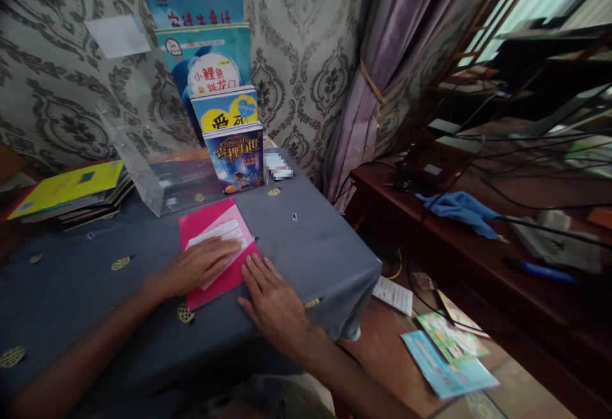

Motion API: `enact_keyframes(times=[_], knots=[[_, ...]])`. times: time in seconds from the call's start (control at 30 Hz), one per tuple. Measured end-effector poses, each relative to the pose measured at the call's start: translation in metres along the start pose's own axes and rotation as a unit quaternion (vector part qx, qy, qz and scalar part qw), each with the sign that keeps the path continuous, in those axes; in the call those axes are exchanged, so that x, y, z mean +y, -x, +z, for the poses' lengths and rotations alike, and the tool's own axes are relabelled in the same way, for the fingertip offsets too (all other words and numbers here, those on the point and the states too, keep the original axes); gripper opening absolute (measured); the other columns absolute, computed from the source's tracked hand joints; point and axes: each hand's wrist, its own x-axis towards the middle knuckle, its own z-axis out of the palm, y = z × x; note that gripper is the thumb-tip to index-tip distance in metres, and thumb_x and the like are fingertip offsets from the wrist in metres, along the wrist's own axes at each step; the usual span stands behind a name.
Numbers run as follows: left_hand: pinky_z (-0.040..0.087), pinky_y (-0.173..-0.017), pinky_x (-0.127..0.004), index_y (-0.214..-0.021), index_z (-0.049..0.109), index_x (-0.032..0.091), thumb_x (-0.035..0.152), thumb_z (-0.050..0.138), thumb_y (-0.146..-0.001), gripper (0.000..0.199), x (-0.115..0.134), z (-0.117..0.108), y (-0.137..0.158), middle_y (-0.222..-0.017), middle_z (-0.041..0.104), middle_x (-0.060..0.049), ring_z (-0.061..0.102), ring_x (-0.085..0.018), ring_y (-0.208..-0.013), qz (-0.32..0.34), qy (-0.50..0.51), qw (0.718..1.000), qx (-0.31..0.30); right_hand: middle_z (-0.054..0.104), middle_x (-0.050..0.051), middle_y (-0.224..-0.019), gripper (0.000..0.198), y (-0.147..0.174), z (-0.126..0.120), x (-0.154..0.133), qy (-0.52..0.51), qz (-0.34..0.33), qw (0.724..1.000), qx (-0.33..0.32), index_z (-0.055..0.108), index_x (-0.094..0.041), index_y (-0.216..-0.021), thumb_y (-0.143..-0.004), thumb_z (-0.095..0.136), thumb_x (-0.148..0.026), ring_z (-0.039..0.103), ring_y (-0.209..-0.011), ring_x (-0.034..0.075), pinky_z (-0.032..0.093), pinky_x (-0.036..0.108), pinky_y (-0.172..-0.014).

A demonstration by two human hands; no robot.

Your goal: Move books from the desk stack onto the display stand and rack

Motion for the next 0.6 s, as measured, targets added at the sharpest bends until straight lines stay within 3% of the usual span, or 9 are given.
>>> enact_keyframes(times=[0.17, 0.3, 0.43, 0.6], knots=[[0.042, -0.114, -0.04, -0.138, 0.057, 0.018, 0.032, 0.036, -0.104, 0.042, -0.047, -0.007, -0.049, -0.143, 0.06, -0.008, 0.057, -0.023, -0.131, -0.096, -0.025, 0.995, 0.03, 0.053, 0.02, -0.147, 0.05, 0.001, -0.002, 0.0, 0.014, -0.004, 1.0, 0.0, 0.052, -0.006, -0.142, -0.098, 0.055, -0.028, 0.045, -0.142, 0.031, 0.045, 0.051, -0.115], [0.041, -0.114, -0.04, -0.137, 0.059, 0.016, 0.033, 0.035, -0.104, 0.044, -0.068, -0.014, -0.068, -0.141, 0.061, -0.009, 0.057, -0.023, -0.131, -0.135, -0.026, 0.989, 0.048, 0.054, 0.021, -0.146, 0.049, 0.0, -0.002, 0.0, 0.016, -0.004, 1.0, 0.007, 0.053, -0.005, -0.141, -0.098, 0.056, -0.029, 0.045, -0.141, 0.032, 0.045, 0.051, -0.114], [0.038, -0.117, -0.04, -0.138, 0.058, 0.014, 0.029, 0.035, -0.103, 0.044, -0.07, -0.01, -0.068, -0.144, 0.059, -0.01, 0.053, -0.022, -0.135, -0.131, -0.027, 0.99, 0.05, 0.054, 0.023, -0.146, 0.049, 0.0, -0.004, -0.001, 0.008, -0.003, 1.0, 0.006, 0.053, -0.002, -0.139, -0.097, 0.057, -0.028, 0.046, -0.14, 0.034, 0.046, 0.053, -0.113], [0.032, -0.121, -0.044, -0.144, 0.051, 0.011, 0.029, 0.031, -0.103, 0.049, -0.053, 0.012, -0.04, -0.151, 0.051, -0.013, 0.044, -0.022, -0.143, -0.083, -0.026, 0.994, 0.062, 0.055, 0.019, -0.146, 0.051, 0.001, -0.008, -0.008, -0.009, 0.028, 1.0, -0.003, 0.052, -0.006, -0.141, -0.099, 0.055, -0.035, 0.042, -0.144, 0.028, 0.04, 0.048, -0.119]])
